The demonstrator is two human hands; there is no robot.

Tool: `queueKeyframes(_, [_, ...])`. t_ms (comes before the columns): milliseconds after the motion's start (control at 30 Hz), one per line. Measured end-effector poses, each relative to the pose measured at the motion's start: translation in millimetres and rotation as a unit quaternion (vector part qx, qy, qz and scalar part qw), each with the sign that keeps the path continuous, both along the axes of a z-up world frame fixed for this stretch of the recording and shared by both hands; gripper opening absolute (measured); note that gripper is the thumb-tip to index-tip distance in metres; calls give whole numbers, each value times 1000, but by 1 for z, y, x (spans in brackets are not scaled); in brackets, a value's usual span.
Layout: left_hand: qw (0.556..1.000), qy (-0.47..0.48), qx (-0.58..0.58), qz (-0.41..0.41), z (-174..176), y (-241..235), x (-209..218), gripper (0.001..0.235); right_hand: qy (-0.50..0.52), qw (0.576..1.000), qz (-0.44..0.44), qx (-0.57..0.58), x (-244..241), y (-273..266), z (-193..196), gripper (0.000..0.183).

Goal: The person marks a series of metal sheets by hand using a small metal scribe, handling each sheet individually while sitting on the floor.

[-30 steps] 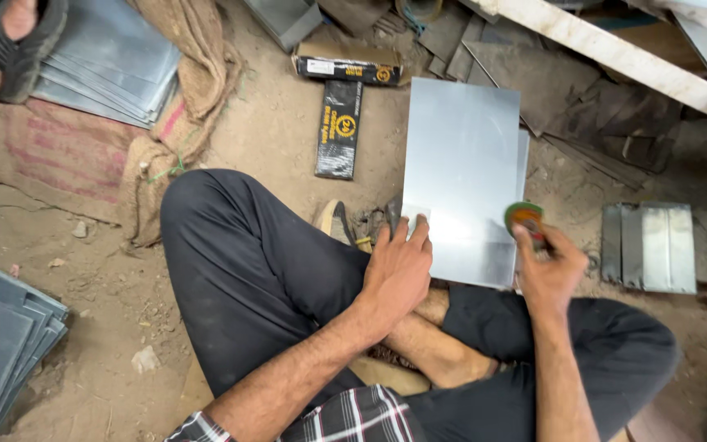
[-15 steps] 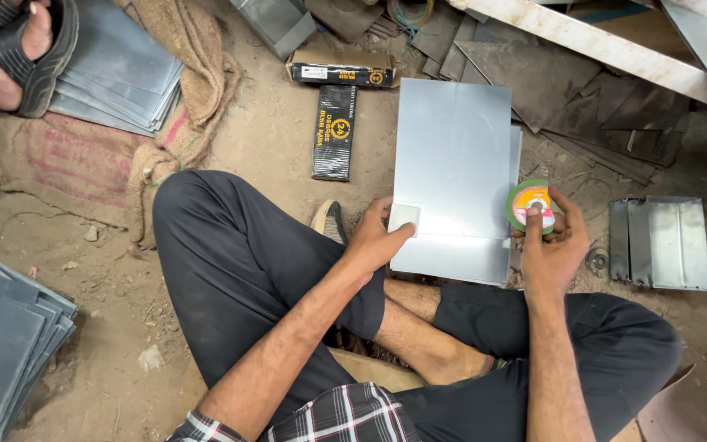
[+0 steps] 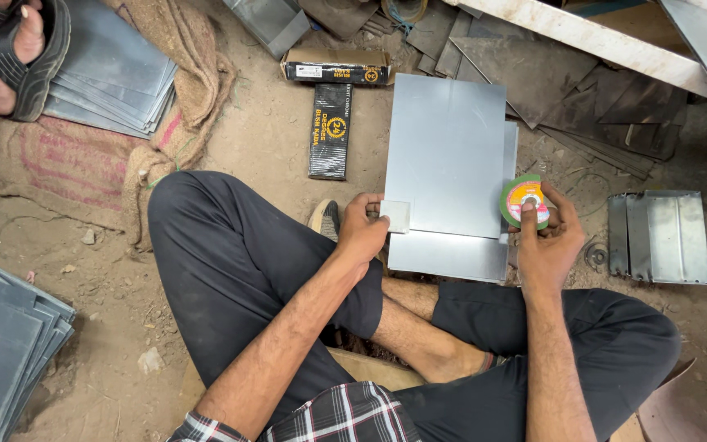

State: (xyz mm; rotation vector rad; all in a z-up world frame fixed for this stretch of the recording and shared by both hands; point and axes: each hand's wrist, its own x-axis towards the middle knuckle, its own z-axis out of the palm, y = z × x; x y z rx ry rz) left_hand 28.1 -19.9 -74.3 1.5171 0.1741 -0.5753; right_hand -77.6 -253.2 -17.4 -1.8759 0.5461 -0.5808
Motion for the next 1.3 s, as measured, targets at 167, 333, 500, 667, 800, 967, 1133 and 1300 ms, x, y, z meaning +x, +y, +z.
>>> queueKeyframes(167, [998,54,-19,19,18,3,4,39,10,1000,-9,-11,0,1,4,40])
queueKeyframes(333, [993,59,-77,65,28,3,7,35,6,1000,-25,4,0,2,6,38])
queueKeyframes(500, [986,47,-149,59,31,3,6,36,-25,999,-29,-28,-2,-2,4,40])
queueKeyframes(667, [985,11,-172,34,33,6,6,39,-35,995,-84,-51,-9,-14,-6,41])
queueKeyframes(800, [989,-3,-150,-3,39,19,16,36,-148,985,-90,-25,-15,-29,-19,38])
queueKeyframes(967, [987,7,-118,-105,42,35,60,24,-149,978,-143,21,-17,-49,-28,27])
queueKeyframes(1133, [992,74,-41,-98,31,24,110,18,-68,989,-133,-11,-18,-46,-20,18])
queueKeyframes(1300, [997,73,-35,5,16,8,120,14,-87,987,-124,58,-18,-43,-16,18])
